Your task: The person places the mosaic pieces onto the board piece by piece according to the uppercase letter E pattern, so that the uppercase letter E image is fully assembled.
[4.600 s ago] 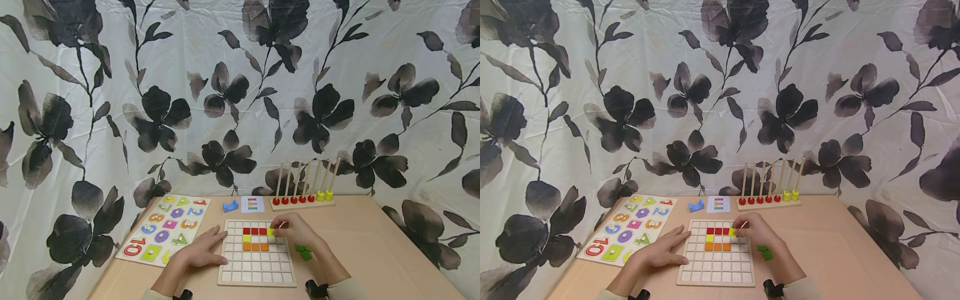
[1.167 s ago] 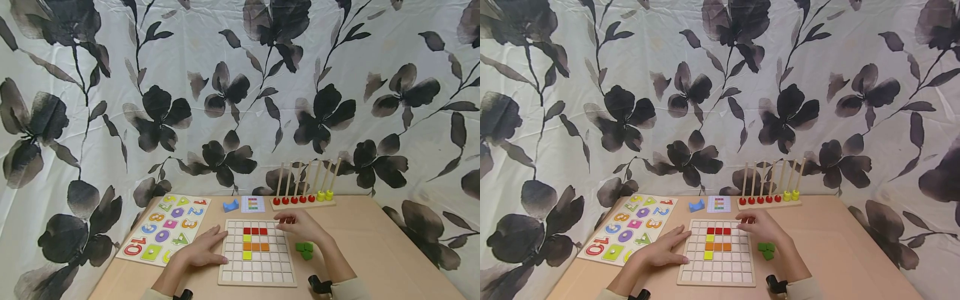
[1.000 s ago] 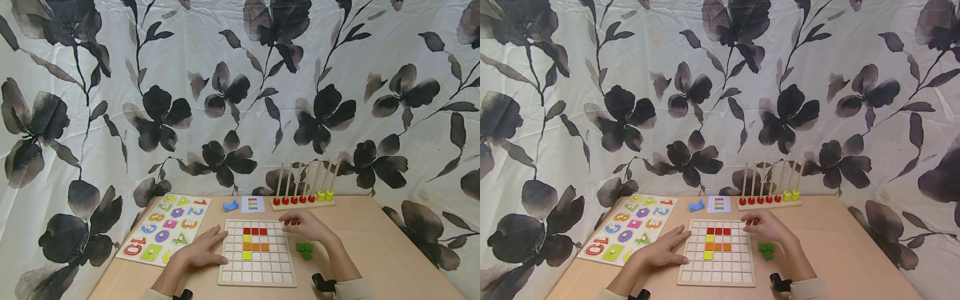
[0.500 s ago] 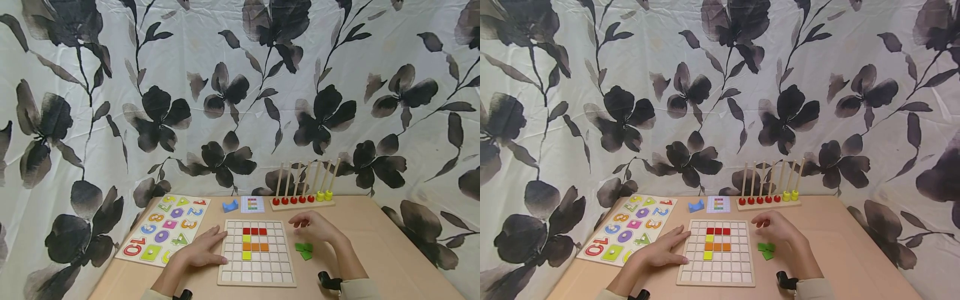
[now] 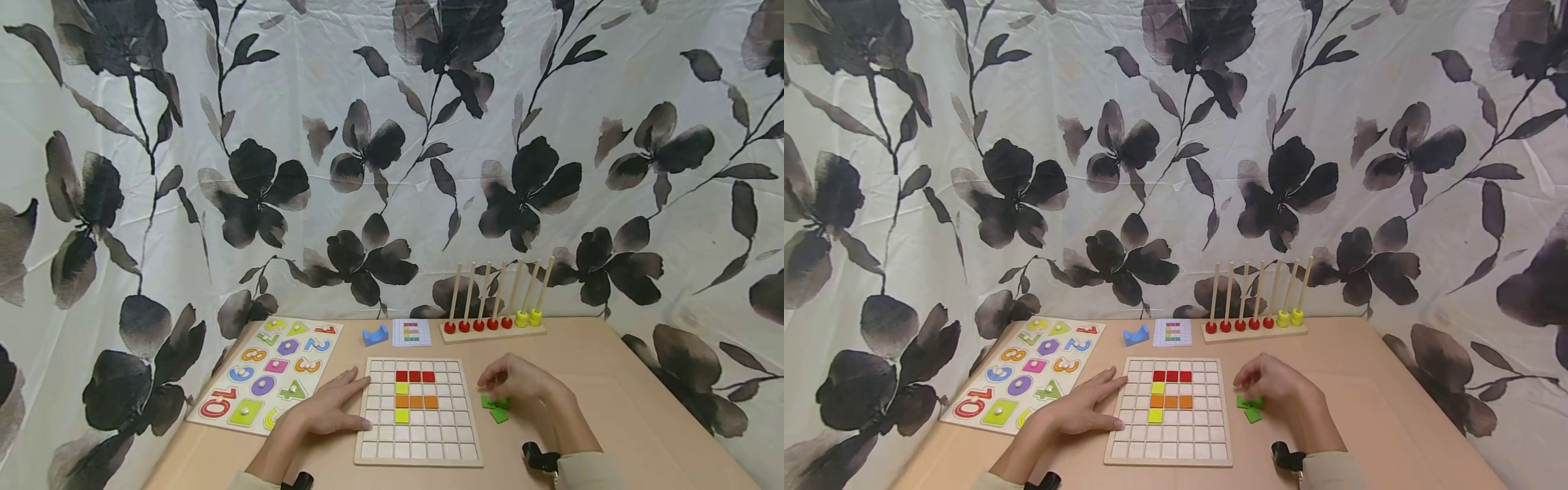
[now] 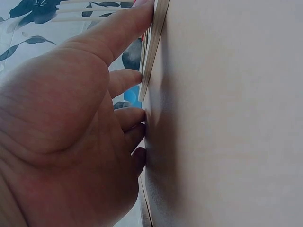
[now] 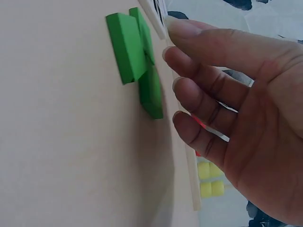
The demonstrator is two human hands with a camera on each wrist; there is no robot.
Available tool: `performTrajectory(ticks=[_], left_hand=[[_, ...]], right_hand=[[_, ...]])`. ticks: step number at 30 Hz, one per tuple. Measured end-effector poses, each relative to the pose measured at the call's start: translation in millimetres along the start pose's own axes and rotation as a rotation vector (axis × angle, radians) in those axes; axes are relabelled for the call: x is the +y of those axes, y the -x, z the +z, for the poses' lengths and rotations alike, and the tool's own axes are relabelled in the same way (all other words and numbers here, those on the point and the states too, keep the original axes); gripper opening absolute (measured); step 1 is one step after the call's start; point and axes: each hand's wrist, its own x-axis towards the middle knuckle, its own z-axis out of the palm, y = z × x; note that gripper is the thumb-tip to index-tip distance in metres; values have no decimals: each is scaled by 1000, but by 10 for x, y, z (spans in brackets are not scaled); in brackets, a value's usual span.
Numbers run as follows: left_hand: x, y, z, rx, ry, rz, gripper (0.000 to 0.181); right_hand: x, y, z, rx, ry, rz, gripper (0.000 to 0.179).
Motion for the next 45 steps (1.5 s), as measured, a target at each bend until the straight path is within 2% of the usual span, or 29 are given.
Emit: performTrajectory(ticks=[6, 18, 23, 27, 31, 35, 38, 41, 45], left_hand=[[2, 2, 8, -2, 3, 4, 90], [-9, 5, 5, -1, 5, -6, 90], [-11, 10, 4, 4, 2, -3, 89], [-9, 5, 1, 5, 7, -2, 89], [-12, -4, 4, 3, 7, -2, 90], [-24, -8, 14, 0, 1, -2, 90], [-34, -10, 17, -1, 0, -5, 90], [-40, -14, 19, 1, -2, -3, 90], [-43, -15, 24, 2, -5, -2, 90]], right_hand=[[46, -13, 47, -47, -25, 33, 19], [59, -55, 124, 40, 30, 84, 13], [65, -67, 136, 36, 14, 87, 12], [60, -74, 144, 39, 6, 60, 12], [30, -79, 151, 113, 24, 46, 10], [-39, -82, 141, 244, 17, 51, 12], [-108, -99, 133, 319, 10, 15, 15], [-171, -130, 138, 340, -17, -38, 18], [-251, -169, 174, 312, -111, -85, 23]])
